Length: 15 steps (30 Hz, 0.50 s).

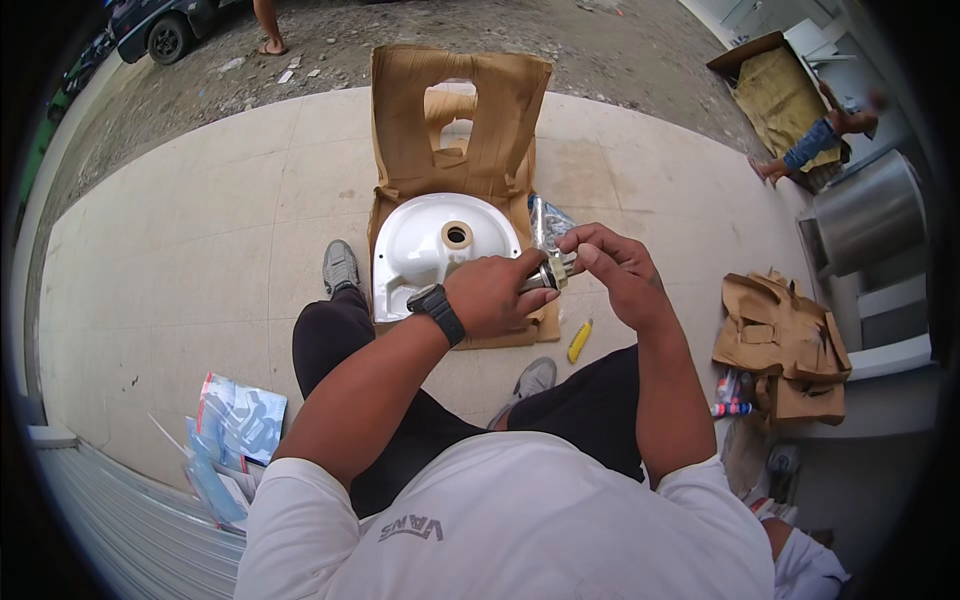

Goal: The person sits on the floor and assembles a bathroom sink and faucet. They insert a metal pipe into the sink, attach the faucet body, and secure it with a nut. The person then unpacks a drain assembly from a plastic bag and attaches it to the sink.

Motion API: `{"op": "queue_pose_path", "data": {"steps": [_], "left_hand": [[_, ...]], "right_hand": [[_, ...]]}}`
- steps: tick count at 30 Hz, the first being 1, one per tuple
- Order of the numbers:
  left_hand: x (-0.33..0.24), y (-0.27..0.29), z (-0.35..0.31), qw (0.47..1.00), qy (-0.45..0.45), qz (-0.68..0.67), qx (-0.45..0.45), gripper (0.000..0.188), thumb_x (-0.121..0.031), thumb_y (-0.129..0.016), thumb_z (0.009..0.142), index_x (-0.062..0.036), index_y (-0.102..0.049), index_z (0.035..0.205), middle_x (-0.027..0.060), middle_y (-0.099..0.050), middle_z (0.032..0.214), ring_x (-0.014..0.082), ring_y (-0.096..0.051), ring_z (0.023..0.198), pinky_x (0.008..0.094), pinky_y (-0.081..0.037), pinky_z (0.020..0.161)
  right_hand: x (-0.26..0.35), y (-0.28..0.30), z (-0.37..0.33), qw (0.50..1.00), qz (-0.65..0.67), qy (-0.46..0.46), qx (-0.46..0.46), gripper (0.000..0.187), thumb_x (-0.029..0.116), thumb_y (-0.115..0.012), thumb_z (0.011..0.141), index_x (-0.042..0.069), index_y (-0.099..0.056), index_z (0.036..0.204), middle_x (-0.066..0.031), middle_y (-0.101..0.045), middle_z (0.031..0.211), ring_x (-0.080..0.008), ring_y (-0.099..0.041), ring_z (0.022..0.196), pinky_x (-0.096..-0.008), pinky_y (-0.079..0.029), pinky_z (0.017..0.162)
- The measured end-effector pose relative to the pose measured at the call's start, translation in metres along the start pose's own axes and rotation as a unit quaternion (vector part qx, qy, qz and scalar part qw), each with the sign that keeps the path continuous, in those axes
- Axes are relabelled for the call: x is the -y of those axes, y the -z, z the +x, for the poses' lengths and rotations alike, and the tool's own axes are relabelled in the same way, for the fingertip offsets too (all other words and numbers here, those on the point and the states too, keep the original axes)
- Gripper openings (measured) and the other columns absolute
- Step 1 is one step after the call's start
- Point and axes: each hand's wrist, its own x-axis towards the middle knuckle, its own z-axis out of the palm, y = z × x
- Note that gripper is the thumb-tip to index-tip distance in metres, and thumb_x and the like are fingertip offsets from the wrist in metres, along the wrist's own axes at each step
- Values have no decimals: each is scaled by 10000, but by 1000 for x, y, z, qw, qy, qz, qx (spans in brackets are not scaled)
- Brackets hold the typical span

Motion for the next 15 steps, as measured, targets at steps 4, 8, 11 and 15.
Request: {"op": "queue_pose_path", "data": {"steps": [4,8,11,15], "left_hand": [[1,1,1,1000,-16,-16,-9,534,-493,-608,1013,-78,-553,1344,203,-735,881,412,-713,859,520,-538,760],[3,-5,1,999,-29,-15,-34,527,-481,-611,1016,-63,-568,1334,209,-728,853,418,-710,832,512,-538,740],[0,-3,0,999,-29,-26,-33,523,-473,-624,1008,-61,-572,1325,210,-730,859,420,-709,835,518,-538,746],[3,-4,-1,999,-26,-10,-16,528,-478,-629,1002,-60,-572,1321,208,-730,857,422,-710,836,524,-542,757]], "right_hand": [[-3,-2,-6,997,-70,-8,-22,226,251,-678,1013,44,-731,1084,-61,-658,1238,-130,-606,1120,-309,-492,952],[-7,2,-12,999,-22,-8,-35,222,258,-712,993,48,-717,1066,-60,-658,1244,-146,-615,1124,-308,-489,958],[-11,-6,-14,995,-87,35,-42,246,275,-713,994,42,-712,1076,-68,-655,1248,-154,-611,1138,-319,-489,962],[-7,1,-8,998,11,23,-49,260,264,-693,1006,11,-704,1067,-71,-645,1241,-149,-588,1152,-334,-482,959]]}}
